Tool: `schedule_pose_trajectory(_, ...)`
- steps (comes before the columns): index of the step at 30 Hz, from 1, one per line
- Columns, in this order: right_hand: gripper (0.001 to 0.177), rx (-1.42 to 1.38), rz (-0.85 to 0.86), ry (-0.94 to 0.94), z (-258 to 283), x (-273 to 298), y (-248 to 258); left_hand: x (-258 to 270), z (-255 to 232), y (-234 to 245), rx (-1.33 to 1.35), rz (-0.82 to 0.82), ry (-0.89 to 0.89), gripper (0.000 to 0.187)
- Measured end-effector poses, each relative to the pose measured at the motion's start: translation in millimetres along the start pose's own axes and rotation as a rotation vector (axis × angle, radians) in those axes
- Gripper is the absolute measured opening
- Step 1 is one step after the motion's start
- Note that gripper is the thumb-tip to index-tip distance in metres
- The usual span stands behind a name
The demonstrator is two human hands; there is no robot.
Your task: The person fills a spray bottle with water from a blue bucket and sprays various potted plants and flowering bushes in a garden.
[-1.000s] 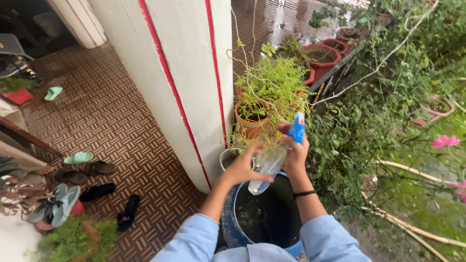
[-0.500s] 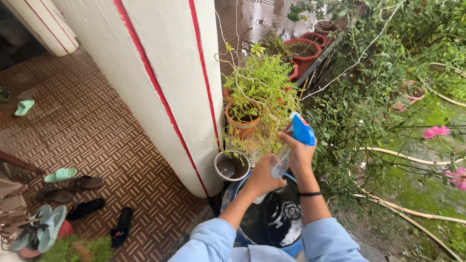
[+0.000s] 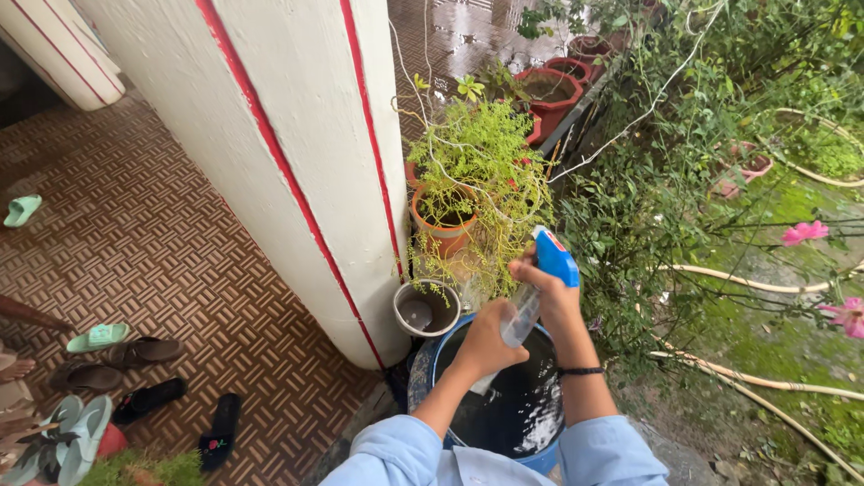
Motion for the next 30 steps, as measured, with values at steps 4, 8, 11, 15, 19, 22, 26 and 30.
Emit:
schedule_pose_trajectory(4,0.024,0.064,-0.177,0.179,-20,12,-3,6,-17,10,-0.179,-0.190,0.033,0.058)
schedule_pose_trajectory(8,0.041,0.079,-0.122,0.199,-24,30,-28,6,-25,25,-0.335,-0.354,-0.049,0.056)
schedule_pose_trajectory(11,0.064,0.178,-0.001,0.215,-25,41,-43,6,-23,33,-0.363,-0.406,-0.042,0.062)
schedule_pose_trajectory(15,0.078,0.166,0.091,0.257,-33,50,-43,11,-16,37,-0.303,-0.396,-0.061,0.073)
schedule_pose_trajectory(19,0.075,0.210,0.171,0.090,-26,38,-27,10,-8,44,-0.087,-0.234,0.133,0.068)
schedule_pose_trajectory(22,0.085,0.209,0.214,0.020,-28,27,-32,11,-11,50,-0.015,-0.216,0.074,0.083)
schedule_pose_trajectory(26,0.072,0.123,0.365,-0.069,-45,19,-43,1,-12,64,0.177,-0.211,0.096,0.079)
schedule_pose_trajectory(30,0.039,0.259,0.177,0.099,-64,31,-37,12,-9,77,0.119,-0.182,0.127,0.068)
Point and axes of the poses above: each hand's wrist, its own x-axis away from the middle knuckle, its own y-axis out of the back of the hand, z = x × y, the point moved 1 cm from there along -x, towards the middle knuckle, and after that the axes turned 14 degrees about -z, right-handed, at the moved point
